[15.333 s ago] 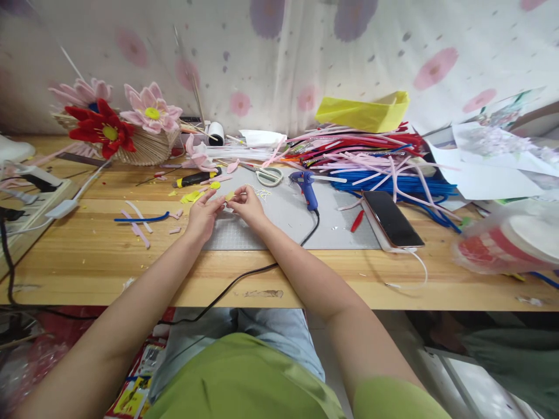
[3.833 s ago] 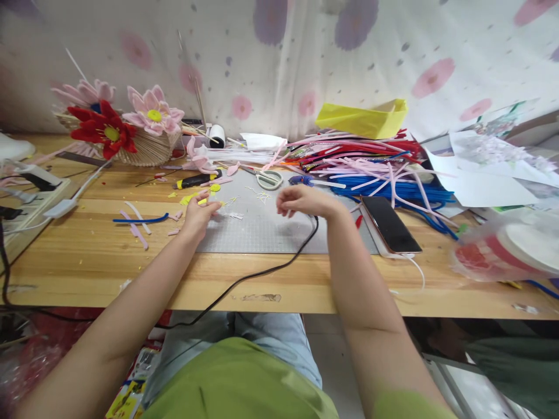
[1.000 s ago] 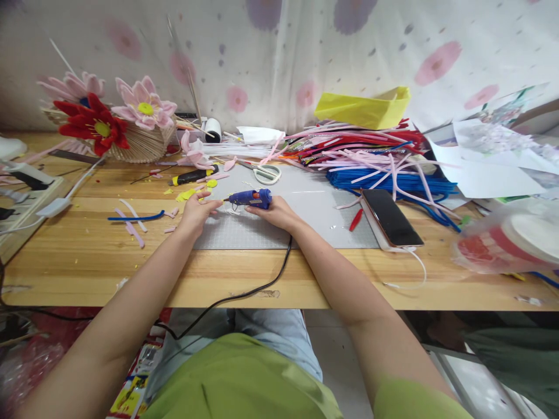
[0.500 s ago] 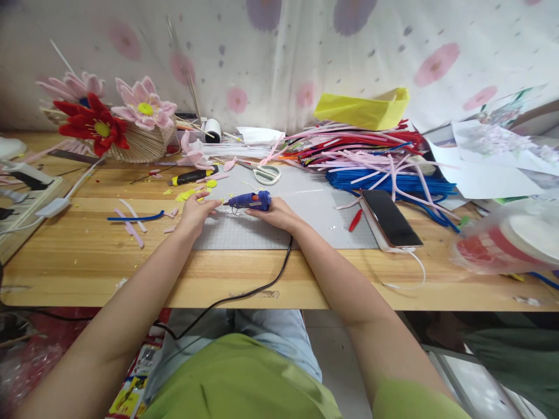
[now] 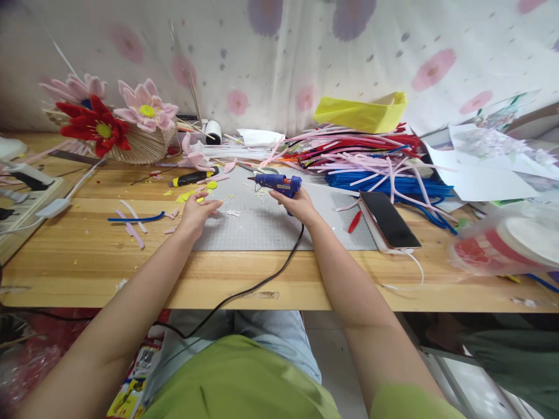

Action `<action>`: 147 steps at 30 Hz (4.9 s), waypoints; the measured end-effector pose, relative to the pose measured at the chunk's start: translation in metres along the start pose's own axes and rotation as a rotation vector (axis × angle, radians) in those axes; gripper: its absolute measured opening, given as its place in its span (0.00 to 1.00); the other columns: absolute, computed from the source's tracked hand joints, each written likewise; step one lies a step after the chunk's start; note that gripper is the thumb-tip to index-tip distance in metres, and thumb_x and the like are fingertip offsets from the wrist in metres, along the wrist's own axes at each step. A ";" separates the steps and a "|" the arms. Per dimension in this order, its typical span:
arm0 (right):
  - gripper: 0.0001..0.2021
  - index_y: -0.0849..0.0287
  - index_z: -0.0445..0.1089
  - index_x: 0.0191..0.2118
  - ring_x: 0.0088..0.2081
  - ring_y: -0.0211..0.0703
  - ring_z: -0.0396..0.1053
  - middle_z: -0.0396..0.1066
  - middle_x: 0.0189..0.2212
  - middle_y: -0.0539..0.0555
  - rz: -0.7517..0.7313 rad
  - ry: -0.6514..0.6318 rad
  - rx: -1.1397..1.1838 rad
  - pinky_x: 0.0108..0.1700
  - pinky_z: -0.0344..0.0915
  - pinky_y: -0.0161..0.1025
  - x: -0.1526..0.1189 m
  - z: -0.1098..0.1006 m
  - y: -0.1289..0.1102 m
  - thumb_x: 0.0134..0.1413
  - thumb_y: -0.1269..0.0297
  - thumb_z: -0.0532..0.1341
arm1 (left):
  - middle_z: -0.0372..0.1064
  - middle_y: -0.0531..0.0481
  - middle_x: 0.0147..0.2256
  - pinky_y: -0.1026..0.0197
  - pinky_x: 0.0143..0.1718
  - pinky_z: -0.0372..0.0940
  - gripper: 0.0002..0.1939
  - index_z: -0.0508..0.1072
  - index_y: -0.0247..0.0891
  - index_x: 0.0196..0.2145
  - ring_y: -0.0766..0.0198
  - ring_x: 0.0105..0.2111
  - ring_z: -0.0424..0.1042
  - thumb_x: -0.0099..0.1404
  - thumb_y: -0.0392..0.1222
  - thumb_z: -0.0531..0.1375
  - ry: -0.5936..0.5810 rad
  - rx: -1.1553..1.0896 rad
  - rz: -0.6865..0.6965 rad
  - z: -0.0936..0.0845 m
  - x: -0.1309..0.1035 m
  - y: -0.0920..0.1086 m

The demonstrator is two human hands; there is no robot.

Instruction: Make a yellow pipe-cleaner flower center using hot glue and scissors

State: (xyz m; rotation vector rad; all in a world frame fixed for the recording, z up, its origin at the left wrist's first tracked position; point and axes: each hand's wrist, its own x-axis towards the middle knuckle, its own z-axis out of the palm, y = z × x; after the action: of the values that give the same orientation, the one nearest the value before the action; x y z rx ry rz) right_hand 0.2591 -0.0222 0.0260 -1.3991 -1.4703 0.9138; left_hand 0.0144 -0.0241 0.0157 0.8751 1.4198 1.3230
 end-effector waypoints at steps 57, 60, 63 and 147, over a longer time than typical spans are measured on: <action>0.25 0.57 0.54 0.21 0.17 0.29 0.49 0.54 0.14 0.42 0.087 -0.377 -0.083 0.21 0.44 0.33 0.000 0.014 0.008 0.41 0.40 0.62 | 0.71 0.55 0.26 0.64 0.38 0.63 0.35 0.66 0.38 0.50 0.69 0.28 0.71 0.42 0.35 0.68 -0.023 -0.062 0.081 -0.002 0.000 -0.007; 0.24 0.57 0.55 0.21 0.16 0.29 0.51 0.55 0.14 0.43 0.108 -0.331 -0.024 0.21 0.47 0.32 0.001 0.023 0.014 0.43 0.42 0.61 | 0.74 0.51 0.28 0.62 0.41 0.64 0.35 0.67 0.37 0.52 0.67 0.32 0.72 0.44 0.36 0.68 -0.053 -0.077 0.089 -0.002 0.000 -0.007; 0.22 0.57 0.56 0.21 0.17 0.29 0.54 0.57 0.15 0.43 0.101 -0.322 0.006 0.21 0.51 0.31 0.002 0.025 0.016 0.44 0.44 0.62 | 0.75 0.49 0.29 0.60 0.44 0.64 0.36 0.66 0.35 0.53 0.64 0.34 0.74 0.46 0.37 0.69 -0.060 -0.073 0.070 -0.002 0.000 -0.006; 0.11 0.56 0.59 0.42 0.38 0.44 0.68 0.73 0.34 0.52 -0.255 -0.285 -0.520 0.37 0.58 0.39 0.045 0.116 -0.010 0.51 0.72 0.54 | 0.72 0.50 0.31 0.63 0.36 0.60 0.15 0.70 0.41 0.45 0.63 0.35 0.70 0.62 0.46 0.55 0.112 0.510 0.484 -0.014 0.030 -0.007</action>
State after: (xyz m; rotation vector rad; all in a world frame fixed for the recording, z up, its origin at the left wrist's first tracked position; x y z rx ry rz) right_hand 0.1473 0.0286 0.0013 -1.4290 -2.1598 0.6062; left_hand -0.0065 -0.0004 0.0021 1.5797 1.7398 1.3909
